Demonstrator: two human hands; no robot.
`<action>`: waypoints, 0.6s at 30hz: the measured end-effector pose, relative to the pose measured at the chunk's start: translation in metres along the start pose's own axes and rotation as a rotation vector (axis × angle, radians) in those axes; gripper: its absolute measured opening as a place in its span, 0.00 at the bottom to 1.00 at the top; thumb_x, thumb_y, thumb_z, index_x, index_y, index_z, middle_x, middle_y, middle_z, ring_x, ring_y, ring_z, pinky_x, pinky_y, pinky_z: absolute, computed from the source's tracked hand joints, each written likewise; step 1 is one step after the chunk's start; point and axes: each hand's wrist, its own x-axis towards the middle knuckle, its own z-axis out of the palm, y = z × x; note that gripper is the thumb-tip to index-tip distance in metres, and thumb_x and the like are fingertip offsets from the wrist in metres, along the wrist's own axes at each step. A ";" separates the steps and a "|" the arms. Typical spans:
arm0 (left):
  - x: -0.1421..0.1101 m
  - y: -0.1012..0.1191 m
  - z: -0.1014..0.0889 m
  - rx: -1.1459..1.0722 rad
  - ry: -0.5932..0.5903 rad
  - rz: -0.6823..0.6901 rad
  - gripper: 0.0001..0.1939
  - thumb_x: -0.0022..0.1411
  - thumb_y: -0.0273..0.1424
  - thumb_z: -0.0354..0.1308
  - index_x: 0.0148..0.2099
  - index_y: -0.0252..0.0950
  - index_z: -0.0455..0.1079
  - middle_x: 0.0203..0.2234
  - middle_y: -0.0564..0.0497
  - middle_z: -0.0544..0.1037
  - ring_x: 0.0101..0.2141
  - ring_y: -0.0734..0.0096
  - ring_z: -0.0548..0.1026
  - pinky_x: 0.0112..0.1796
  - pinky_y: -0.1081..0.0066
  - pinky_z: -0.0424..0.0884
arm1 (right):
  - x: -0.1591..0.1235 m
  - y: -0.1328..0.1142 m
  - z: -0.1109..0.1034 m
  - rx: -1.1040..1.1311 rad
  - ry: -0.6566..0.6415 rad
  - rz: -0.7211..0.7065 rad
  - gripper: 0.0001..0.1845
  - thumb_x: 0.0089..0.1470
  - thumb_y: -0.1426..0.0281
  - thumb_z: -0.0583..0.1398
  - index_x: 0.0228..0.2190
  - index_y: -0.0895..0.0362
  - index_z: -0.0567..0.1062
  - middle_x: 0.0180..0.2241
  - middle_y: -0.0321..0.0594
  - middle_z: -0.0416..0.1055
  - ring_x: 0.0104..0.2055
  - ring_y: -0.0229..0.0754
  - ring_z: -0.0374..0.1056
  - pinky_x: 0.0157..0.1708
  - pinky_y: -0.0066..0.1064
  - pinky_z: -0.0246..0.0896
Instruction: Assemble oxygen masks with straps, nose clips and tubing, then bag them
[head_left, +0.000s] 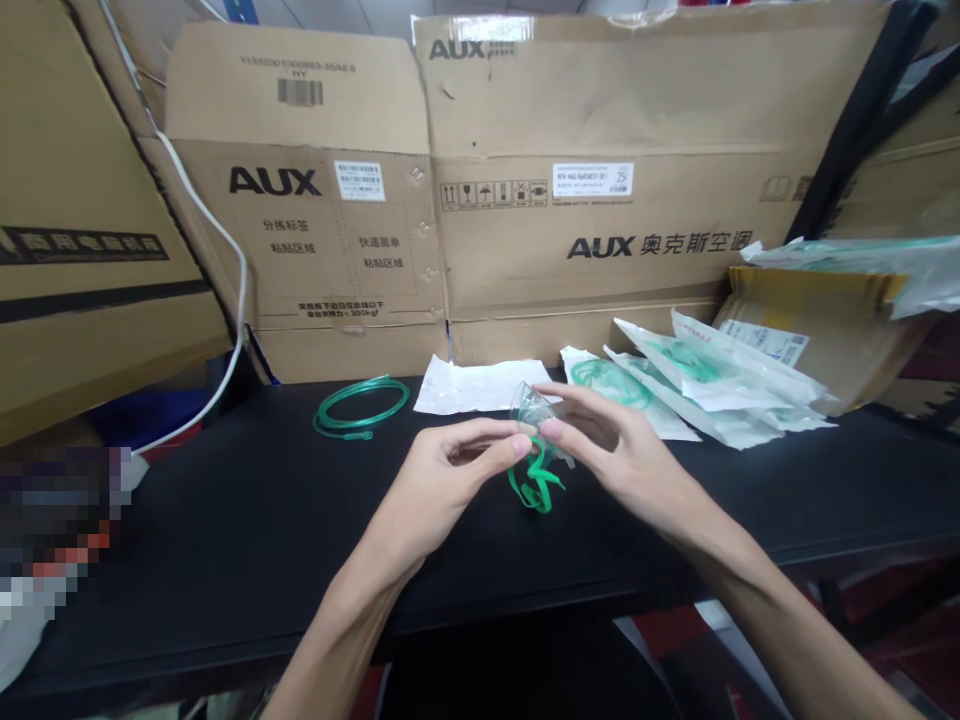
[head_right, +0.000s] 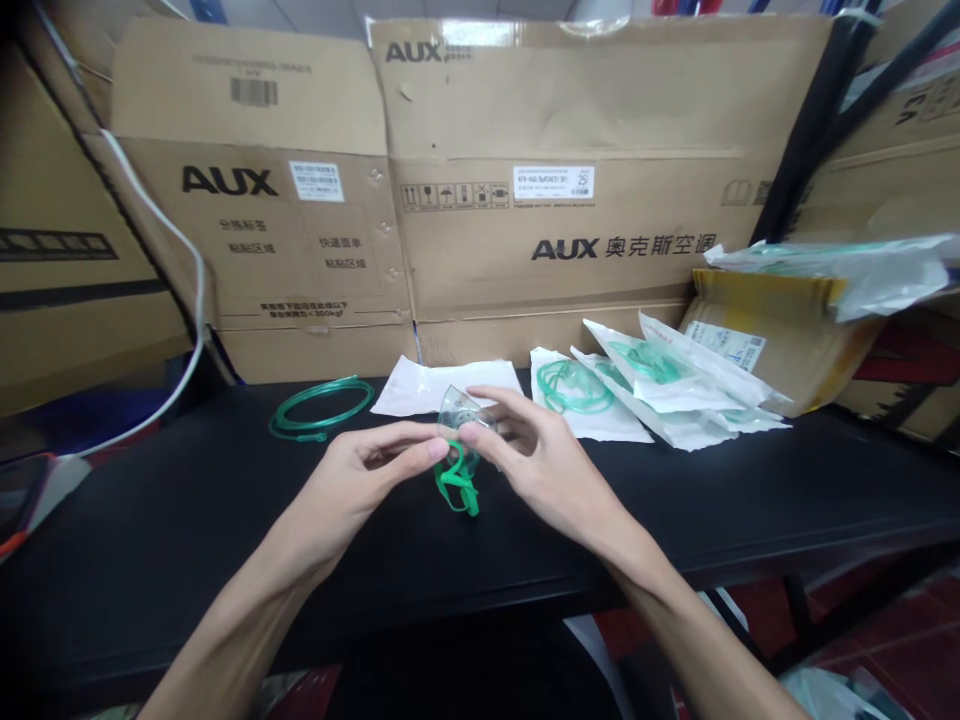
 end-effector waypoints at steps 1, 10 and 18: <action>0.000 -0.001 -0.001 0.024 -0.018 0.004 0.14 0.63 0.39 0.65 0.47 0.38 0.81 0.37 0.49 0.83 0.41 0.64 0.78 0.45 0.70 0.71 | 0.000 0.002 0.001 0.017 -0.025 0.009 0.18 0.59 0.61 0.64 0.50 0.51 0.75 0.40 0.39 0.77 0.45 0.44 0.74 0.43 0.36 0.73; -0.005 0.004 -0.048 0.397 -0.208 -0.164 0.17 0.62 0.48 0.62 0.40 0.39 0.78 0.25 0.55 0.76 0.26 0.73 0.67 0.28 0.74 0.60 | 0.010 0.010 -0.038 -0.054 0.198 0.069 0.23 0.50 0.58 0.70 0.46 0.53 0.78 0.50 0.45 0.77 0.51 0.53 0.74 0.48 0.45 0.72; -0.009 0.000 -0.069 0.828 -0.037 -0.059 0.14 0.60 0.47 0.60 0.38 0.43 0.77 0.33 0.54 0.75 0.36 0.63 0.71 0.39 0.67 0.64 | 0.011 0.005 -0.051 -0.070 0.122 0.154 0.23 0.50 0.55 0.68 0.45 0.53 0.79 0.47 0.44 0.78 0.47 0.52 0.74 0.47 0.46 0.69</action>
